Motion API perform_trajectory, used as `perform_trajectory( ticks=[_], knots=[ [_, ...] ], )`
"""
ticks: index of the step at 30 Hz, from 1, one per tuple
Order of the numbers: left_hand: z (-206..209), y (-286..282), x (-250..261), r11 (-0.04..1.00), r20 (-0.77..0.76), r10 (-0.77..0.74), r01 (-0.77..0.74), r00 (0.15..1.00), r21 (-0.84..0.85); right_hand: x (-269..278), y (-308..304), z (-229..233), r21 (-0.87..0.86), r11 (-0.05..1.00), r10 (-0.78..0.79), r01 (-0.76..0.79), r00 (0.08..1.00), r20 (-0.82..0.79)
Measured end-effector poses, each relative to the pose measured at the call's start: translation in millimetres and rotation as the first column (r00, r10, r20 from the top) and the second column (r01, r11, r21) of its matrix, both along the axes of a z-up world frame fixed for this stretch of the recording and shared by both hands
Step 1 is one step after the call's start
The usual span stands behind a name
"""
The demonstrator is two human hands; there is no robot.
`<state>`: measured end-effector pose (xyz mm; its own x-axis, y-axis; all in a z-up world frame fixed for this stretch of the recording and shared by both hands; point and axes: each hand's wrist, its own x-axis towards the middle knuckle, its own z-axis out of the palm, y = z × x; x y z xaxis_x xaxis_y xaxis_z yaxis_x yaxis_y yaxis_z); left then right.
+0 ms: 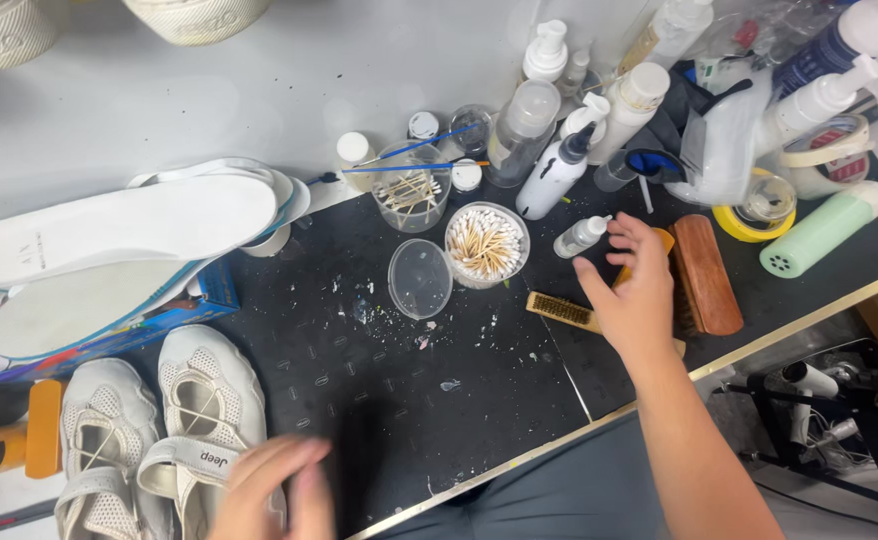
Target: The person cleans a pair of white sneakers by removing the laces and applying a cleaning solution with a cotton swab to the shoe's seams and edges. They also use a small metal tool to scrape or clean specific areas of the shoe's sole and upper.
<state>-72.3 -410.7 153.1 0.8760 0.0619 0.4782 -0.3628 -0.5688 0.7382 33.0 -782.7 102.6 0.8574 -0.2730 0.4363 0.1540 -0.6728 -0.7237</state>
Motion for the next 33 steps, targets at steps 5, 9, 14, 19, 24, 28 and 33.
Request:
perform_trajectory(
  ticks=[5, 9, 14, 19, 24, 28, 33],
  knots=[
    [-28.4, -48.5, 29.3, 0.978, -0.145, -0.209, 0.207, 0.967, -0.026, 13.4, -21.2, 0.2, 0.084, 0.996, -0.019, 0.028, 0.993, -0.115],
    [-51.6, -68.4, 27.7, 0.967, -0.185, -0.212, 0.234, 0.959, 0.102, 27.5, -49.9, 11.1, -0.156, 0.974, -0.189, 0.164, 0.969, -0.16],
    [-60.6, -68.3, 25.9, 0.97, -0.226, -0.219, 0.237, 0.949, 0.056, 56.7, -57.5, 13.3, -0.342, 0.936, -0.156, 0.087, 0.971, -0.179],
    [-61.6, -67.4, 26.2, 0.969, -0.206, -0.223, 0.24, 0.953, 0.06, 64.0, -55.2, 11.0, -0.432, 0.895, -0.198, 0.113, 0.968, -0.156],
    [-63.9, -67.9, 29.2, 0.968, -0.187, -0.235, 0.248, 0.954, 0.049, 35.5, -59.0, 29.7, -0.348, 0.937, -0.1, 0.033, 0.979, -0.176],
    [-61.8, -67.1, 28.2, 0.967, -0.185, -0.237, 0.249, 0.954, 0.045, 2.5, -48.0, 49.5, -0.385, 0.921, 0.054, -0.056, 0.998, -0.016],
    [-46.6, -67.5, 32.2, 0.953, -0.224, -0.287, 0.302, 0.931, 0.037, -46.7, 7.4, 52.1, -0.261, 0.955, 0.154, -0.143, 0.988, 0.025]
  ],
)
